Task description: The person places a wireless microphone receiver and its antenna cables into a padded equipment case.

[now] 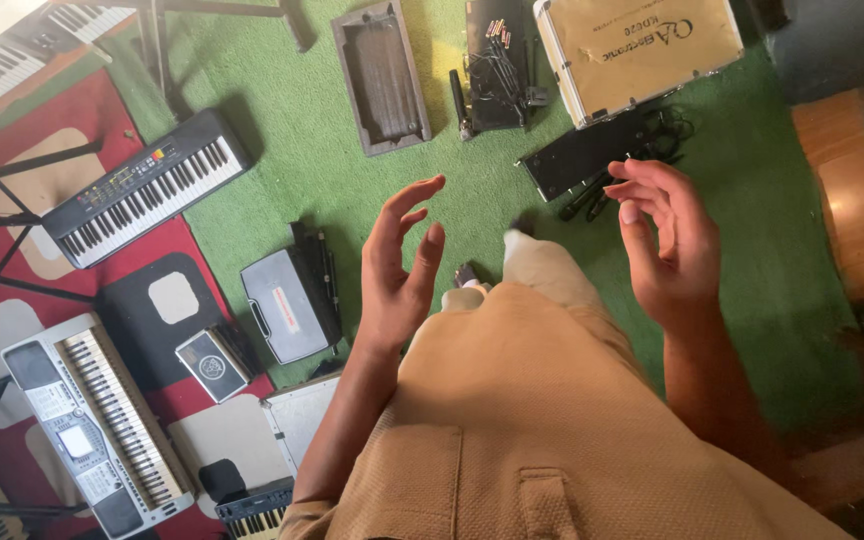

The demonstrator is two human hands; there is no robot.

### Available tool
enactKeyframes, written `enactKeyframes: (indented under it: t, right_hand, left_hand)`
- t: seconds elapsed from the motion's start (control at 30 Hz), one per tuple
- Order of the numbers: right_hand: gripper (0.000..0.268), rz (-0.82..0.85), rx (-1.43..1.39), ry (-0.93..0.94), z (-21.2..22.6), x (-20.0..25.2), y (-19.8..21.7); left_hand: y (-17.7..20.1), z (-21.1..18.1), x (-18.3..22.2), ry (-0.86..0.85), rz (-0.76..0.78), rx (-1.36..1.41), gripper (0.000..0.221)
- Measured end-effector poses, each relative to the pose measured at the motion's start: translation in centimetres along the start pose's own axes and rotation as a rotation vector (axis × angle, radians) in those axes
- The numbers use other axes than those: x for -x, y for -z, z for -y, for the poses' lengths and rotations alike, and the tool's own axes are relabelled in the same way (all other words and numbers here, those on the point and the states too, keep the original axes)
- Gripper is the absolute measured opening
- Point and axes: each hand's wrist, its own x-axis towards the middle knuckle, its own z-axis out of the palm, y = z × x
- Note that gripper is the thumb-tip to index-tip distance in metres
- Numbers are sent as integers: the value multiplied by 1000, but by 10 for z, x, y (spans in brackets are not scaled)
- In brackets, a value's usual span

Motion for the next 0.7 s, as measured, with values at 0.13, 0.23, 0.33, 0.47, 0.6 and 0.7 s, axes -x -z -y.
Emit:
enactKeyframes:
  t: [0.13,0.23,0.33,0.47,0.6,0.7]
  right_hand:
    - [35,-2,3,-33,-14,-26,4]
    - [35,-6,-10,-29,-25,-54,10]
    - [35,-1,-20,-39,-31,-82,20]
    - [34,8,-16,-41,-39,-117,42]
    - [34,14,-62,-7,-46,-149,63]
    - [34,23,-34,-9,-51,-167,78]
  left_hand:
    - [-4,5,-28,4,7,37,43]
    - [-11,6,-52,30,5,25,42]
    - [-20,5,-80,22,2,49,43]
    - [-38,1,-114,19,-6,59,40]
    - [-56,-4,-141,3,-25,55,37]
    - [-71,-7,-157,-1,-38,74,37]
